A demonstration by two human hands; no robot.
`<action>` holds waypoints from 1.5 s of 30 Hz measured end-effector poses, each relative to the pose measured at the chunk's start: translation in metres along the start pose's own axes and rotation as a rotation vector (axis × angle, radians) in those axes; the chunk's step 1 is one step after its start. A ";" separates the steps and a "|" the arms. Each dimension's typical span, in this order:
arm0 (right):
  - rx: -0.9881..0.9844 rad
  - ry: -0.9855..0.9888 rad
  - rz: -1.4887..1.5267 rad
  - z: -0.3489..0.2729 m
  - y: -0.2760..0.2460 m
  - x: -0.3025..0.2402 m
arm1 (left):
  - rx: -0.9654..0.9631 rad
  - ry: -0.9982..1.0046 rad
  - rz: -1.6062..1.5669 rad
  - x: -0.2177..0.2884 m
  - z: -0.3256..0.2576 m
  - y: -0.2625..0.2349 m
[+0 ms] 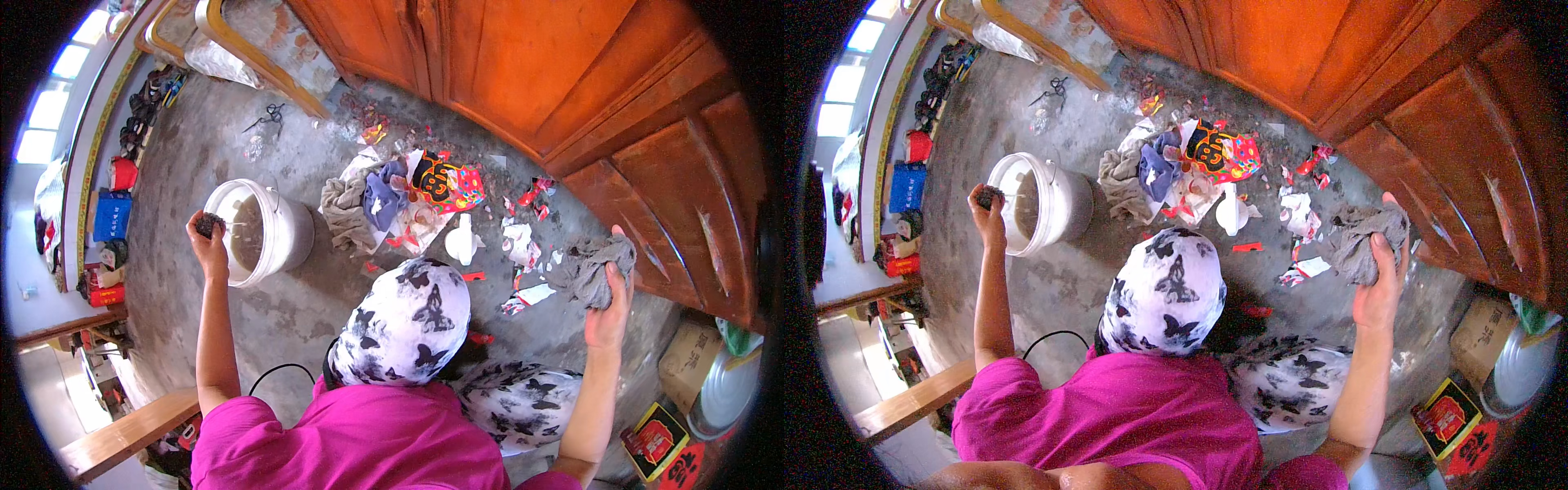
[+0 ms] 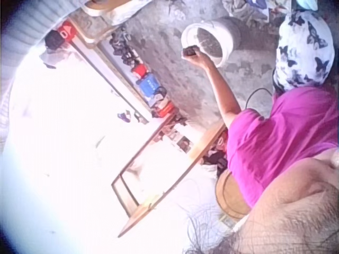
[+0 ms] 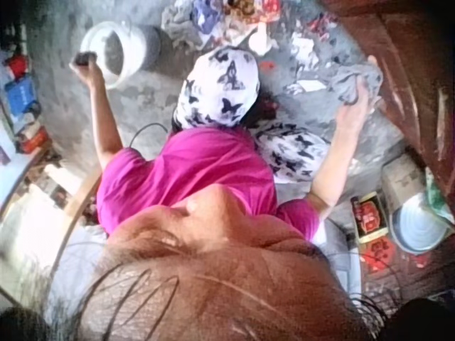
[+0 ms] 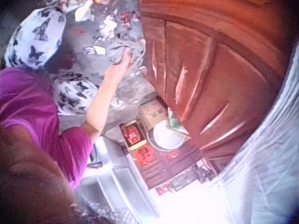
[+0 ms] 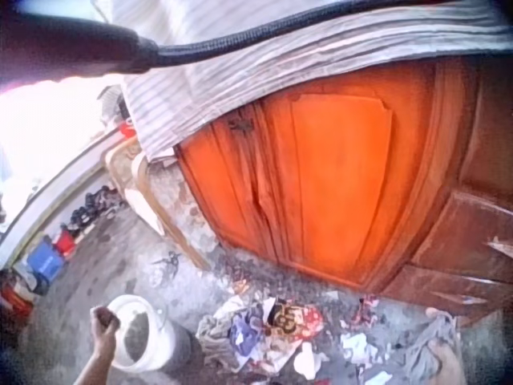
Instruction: The person scrubs a wooden cabinet door with a steel wool pad and then wipes it with a cloth. The person repeatedly scrubs and wipes the same area of the cabinet door throughout the video.
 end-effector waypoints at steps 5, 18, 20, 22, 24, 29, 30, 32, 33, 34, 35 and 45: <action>0.023 0.000 0.018 0.000 0.001 0.000 | 0.055 0.067 -0.160 0.044 -0.009 -0.001; 0.008 0.040 -0.001 -0.001 0.003 -0.001 | 0.182 0.321 0.141 0.152 -0.019 -0.017; 0.015 0.037 -0.012 -0.001 -0.001 0.000 | 0.204 0.336 0.150 0.164 -0.021 -0.018; 0.022 0.023 -0.009 -0.003 0.000 -0.003 | 0.289 0.357 0.090 0.165 -0.027 -0.015; 0.023 0.009 -0.017 -0.003 -0.004 -0.005 | 0.281 0.381 0.163 0.120 -0.024 -0.009; 0.022 -0.026 0.047 0.007 0.010 -0.021 | -0.333 0.028 0.574 -0.069 -0.042 0.018; -0.030 0.026 0.145 0.012 0.025 -0.004 | -0.108 0.164 0.573 -0.060 -0.020 -0.082; 0.060 -0.010 0.077 -0.003 0.003 -0.011 | -0.092 0.103 0.150 -0.026 -0.024 -0.001; 0.093 -0.027 0.046 -0.006 -0.009 -0.021 | -0.083 0.112 0.234 0.027 -0.030 0.039; 0.092 -0.021 0.051 -0.006 -0.009 -0.020 | -0.034 0.186 0.254 0.065 -0.035 0.037; 0.086 -0.021 0.058 -0.004 -0.007 -0.021 | 0.023 0.263 0.270 0.087 -0.037 0.031; 0.041 0.014 0.093 -0.001 0.006 -0.009 | -0.080 0.173 0.455 0.005 -0.024 -0.028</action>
Point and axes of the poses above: each hand's wrist, its own z-axis towards the middle knuckle, its own y-axis out of the palm, x = y × z, the point moved 9 cm from there along z, towards the middle knuckle
